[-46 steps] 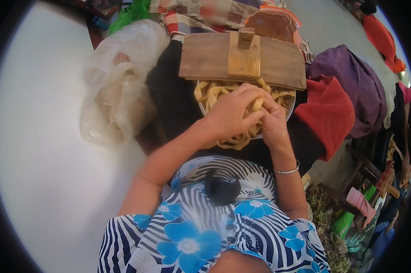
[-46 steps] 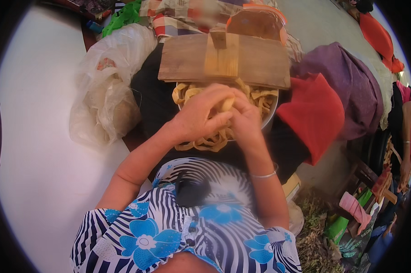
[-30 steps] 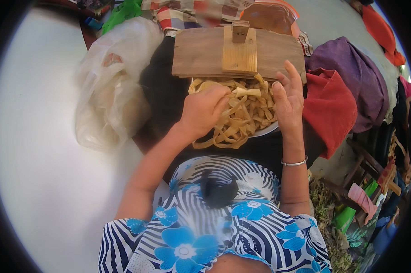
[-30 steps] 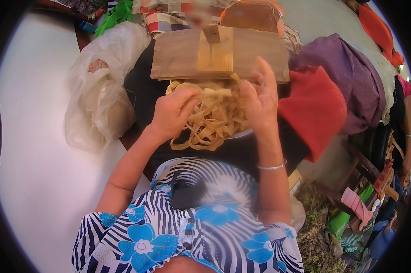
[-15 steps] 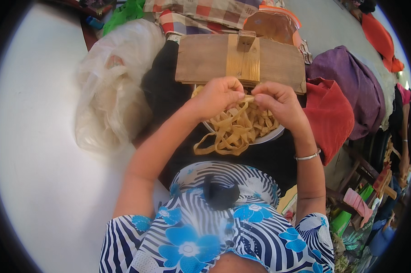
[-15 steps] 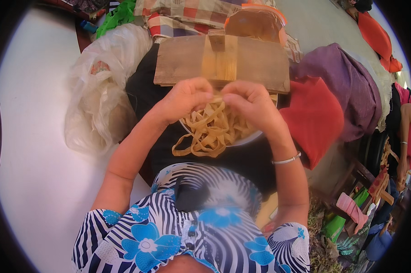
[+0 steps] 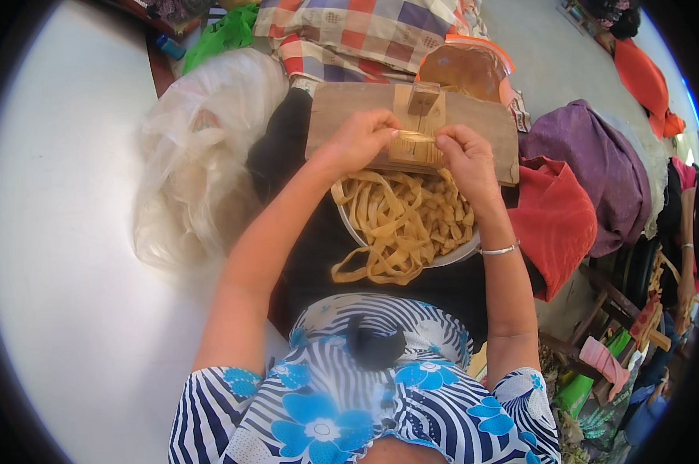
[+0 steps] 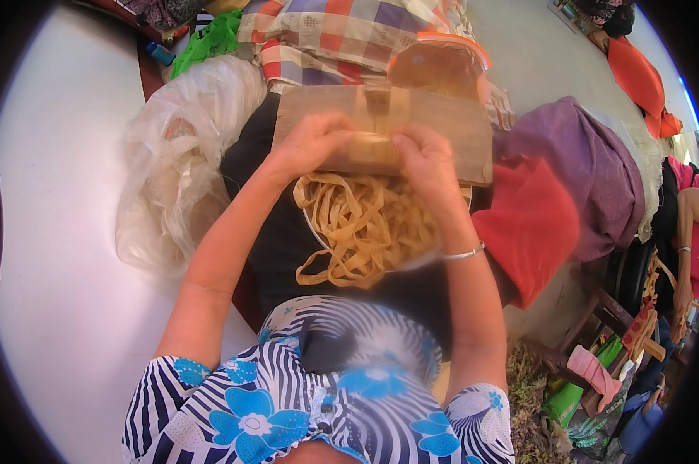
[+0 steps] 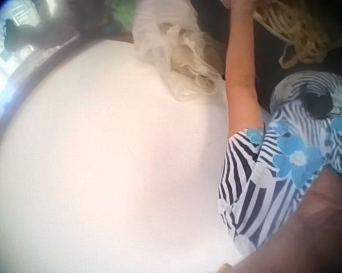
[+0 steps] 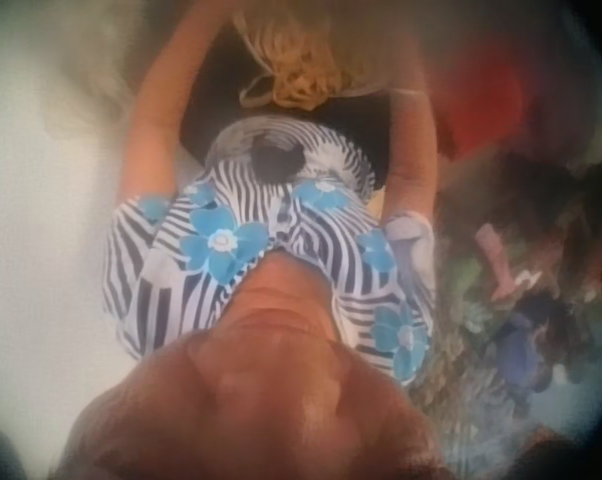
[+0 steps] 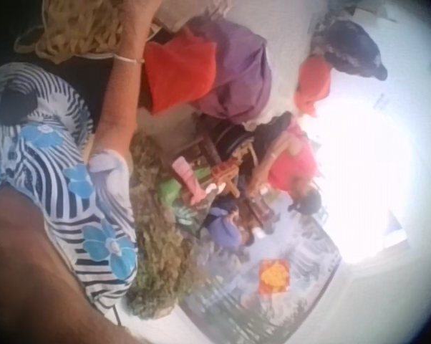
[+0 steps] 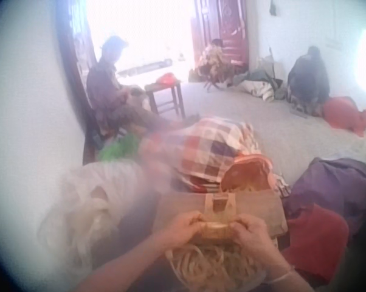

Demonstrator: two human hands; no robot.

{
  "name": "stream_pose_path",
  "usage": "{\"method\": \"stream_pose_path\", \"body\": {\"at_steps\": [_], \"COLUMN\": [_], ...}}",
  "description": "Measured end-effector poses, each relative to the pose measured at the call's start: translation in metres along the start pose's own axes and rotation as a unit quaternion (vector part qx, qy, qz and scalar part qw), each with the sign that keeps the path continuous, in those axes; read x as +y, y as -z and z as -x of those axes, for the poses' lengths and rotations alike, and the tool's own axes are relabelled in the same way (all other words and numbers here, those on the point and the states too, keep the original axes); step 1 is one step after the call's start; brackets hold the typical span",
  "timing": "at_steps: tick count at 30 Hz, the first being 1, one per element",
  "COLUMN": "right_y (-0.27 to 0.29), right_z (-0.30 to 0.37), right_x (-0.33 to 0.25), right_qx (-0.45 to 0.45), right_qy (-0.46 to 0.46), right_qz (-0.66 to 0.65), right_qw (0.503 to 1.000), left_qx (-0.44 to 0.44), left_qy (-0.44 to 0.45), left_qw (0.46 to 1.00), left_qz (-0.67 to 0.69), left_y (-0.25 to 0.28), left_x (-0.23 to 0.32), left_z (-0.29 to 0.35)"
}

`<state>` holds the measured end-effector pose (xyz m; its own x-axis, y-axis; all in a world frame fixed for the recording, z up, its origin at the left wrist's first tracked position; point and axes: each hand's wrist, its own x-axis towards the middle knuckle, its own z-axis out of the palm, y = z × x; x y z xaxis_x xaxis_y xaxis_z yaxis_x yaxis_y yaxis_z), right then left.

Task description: The person pulls thin strips of material through a fixed shaving blade mounted on a wooden block by hand.

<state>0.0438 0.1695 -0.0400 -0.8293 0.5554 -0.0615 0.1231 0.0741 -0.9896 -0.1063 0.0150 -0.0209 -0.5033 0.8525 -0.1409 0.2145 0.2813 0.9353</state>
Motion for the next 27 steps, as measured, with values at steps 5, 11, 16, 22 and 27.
{"method": "stream_pose_path", "body": {"at_steps": [5,11,16,22,27], "right_y": [-0.011,0.015,-0.017,0.009,0.003], "right_z": [-0.01,0.025,0.042,0.053,0.077], "right_x": [0.02,-0.001,-0.023,-0.009,-0.051], "right_qx": [0.036,0.132,0.121,0.047,0.127], "right_qy": [0.139,0.277,0.316,0.268,0.233], "right_qz": [0.171,0.393,0.343,0.434,0.249], "right_qw": [0.975,0.867,0.876,0.859,0.931], "left_qx": [0.102,0.074,-0.02,-0.027,0.027], "left_qy": [-0.035,0.032,0.025,-0.073,-0.124], "left_qw": [0.982,0.992,0.989,0.983,0.979], "left_qz": [-0.157,-0.095,0.146,-0.165,-0.161], "left_y": [-0.007,-0.01,-0.053,-0.023,-0.046], "left_x": [-0.023,-0.019,0.021,0.05,0.06], "left_z": [-0.013,0.011,0.036,0.053,0.046]}}
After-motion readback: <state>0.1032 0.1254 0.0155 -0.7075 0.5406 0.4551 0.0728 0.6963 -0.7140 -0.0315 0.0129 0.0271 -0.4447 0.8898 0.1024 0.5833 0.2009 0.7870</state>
